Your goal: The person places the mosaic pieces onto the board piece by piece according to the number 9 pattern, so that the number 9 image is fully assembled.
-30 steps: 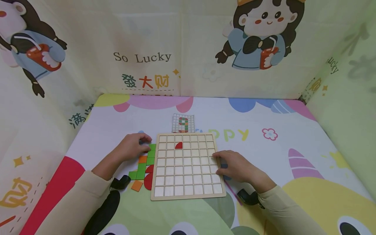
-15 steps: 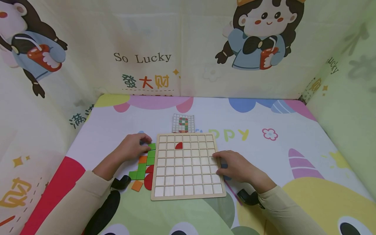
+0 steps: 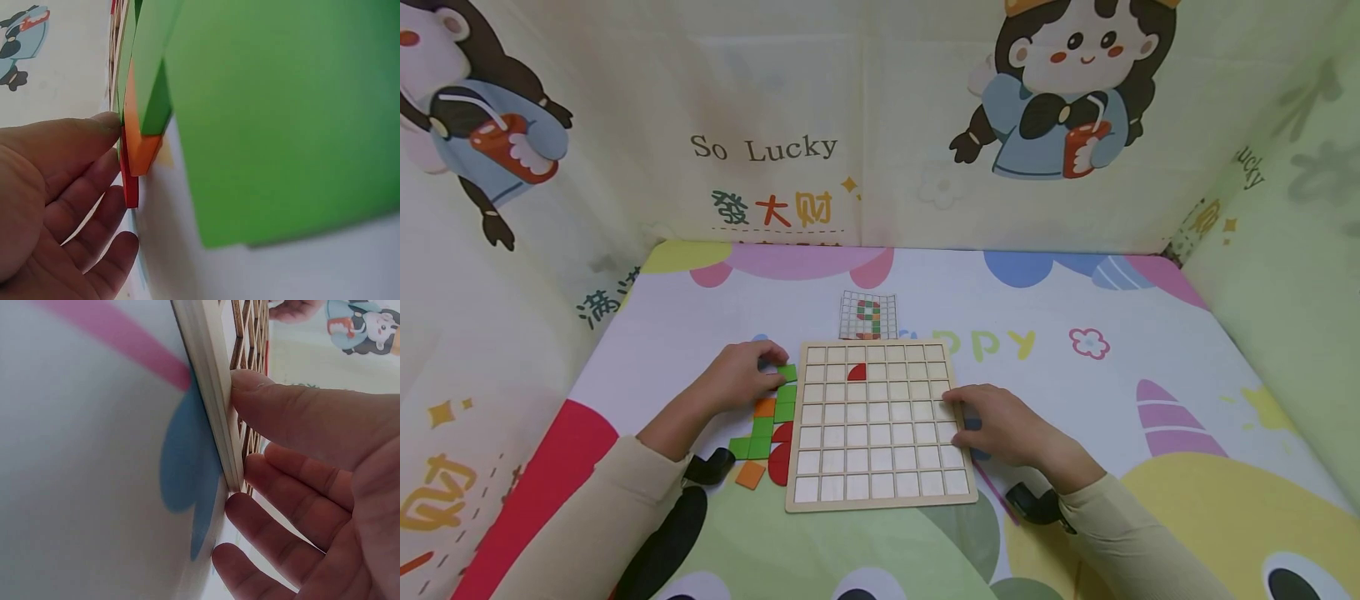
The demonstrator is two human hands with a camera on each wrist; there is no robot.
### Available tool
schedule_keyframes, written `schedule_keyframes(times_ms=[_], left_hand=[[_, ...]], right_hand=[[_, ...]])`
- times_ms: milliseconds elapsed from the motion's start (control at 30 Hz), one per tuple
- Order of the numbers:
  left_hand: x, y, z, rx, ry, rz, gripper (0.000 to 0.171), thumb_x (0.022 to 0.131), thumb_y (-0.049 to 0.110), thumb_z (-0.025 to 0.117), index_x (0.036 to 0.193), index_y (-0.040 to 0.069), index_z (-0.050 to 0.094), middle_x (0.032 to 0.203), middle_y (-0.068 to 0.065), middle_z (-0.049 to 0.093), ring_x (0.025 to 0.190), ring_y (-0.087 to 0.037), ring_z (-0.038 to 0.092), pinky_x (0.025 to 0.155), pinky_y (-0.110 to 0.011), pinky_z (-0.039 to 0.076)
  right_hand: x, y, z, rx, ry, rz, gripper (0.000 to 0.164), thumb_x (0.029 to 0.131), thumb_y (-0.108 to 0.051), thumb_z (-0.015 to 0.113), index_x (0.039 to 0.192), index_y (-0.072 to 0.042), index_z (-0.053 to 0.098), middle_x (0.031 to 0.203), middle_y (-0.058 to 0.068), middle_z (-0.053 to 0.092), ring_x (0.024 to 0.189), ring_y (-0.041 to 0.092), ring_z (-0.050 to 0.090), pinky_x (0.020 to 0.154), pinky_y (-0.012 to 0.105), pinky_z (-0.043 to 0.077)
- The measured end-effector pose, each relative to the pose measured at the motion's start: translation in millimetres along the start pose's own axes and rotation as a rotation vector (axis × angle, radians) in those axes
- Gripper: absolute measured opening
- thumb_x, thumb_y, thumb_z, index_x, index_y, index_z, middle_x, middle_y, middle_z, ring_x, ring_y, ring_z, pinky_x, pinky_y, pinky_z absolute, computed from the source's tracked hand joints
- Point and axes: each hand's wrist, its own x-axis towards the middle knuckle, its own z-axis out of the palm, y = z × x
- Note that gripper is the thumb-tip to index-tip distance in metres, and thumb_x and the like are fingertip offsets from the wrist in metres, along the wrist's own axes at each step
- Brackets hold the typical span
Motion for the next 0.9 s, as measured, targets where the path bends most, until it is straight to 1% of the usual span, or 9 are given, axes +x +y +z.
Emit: schedule_keyframes(times_ms=[267,500,667,900], left_hand=[[0.3,-1.0,0.6,-0.001,0.013,0.01,0.028,0.091,0.014,0.069,0.116,0.002,0.067,0.112,-0.012,0.063,0.105,-0.031,0.053,0.094,-0.048,0.049],[1.0,0.3,1.8,-0.005,0.003,-0.009,0.031,0.091,0.012,0.068,0.12,0.001,0.065,0.116,-0.014,0.062,0.108,-0.032,0.052,0.095,-0.048,0.049],[0.8,-0.1,1.6,-0.002,0.008,0.003,0.031,0.092,0.012,0.069,0.12,0.001,0.065,0.116,-0.014,0.062,0.108,-0.033,0.053,0.097,-0.05,0.048],[1.5,1.0,2.3,0.005,0.015,-0.009,0.029,0.091,0.012,0.071,0.118,0.002,0.067,0.114,-0.014,0.063,0.107,-0.032,0.053,0.093,-0.047,0.05]], right_hand=[[0.3,0.8,-0.5,-0.01,0.002,-0.006,0.049,0.084,-0.013,0.079,0.129,-0.001,0.062,0.127,0.015,0.063,0.121,0.038,0.056,0.101,0.052,0.043],[0.7,0.6,-0.2,-0.004,-0.007,0.002,0.049,0.084,-0.013,0.079,0.129,-0.001,0.062,0.127,0.015,0.063,0.121,0.038,0.056,0.101,0.053,0.043],[1.2,0.4,0.2,-0.015,-0.006,-0.001,0.049,0.084,-0.014,0.079,0.129,-0.001,0.062,0.127,0.014,0.064,0.12,0.038,0.056,0.1,0.052,0.043],[2.0,0.0,0.0,-0.014,-0.005,0.003,0.049,0.084,-0.013,0.08,0.128,-0.001,0.062,0.126,0.014,0.064,0.12,0.037,0.056,0.101,0.052,0.043]])
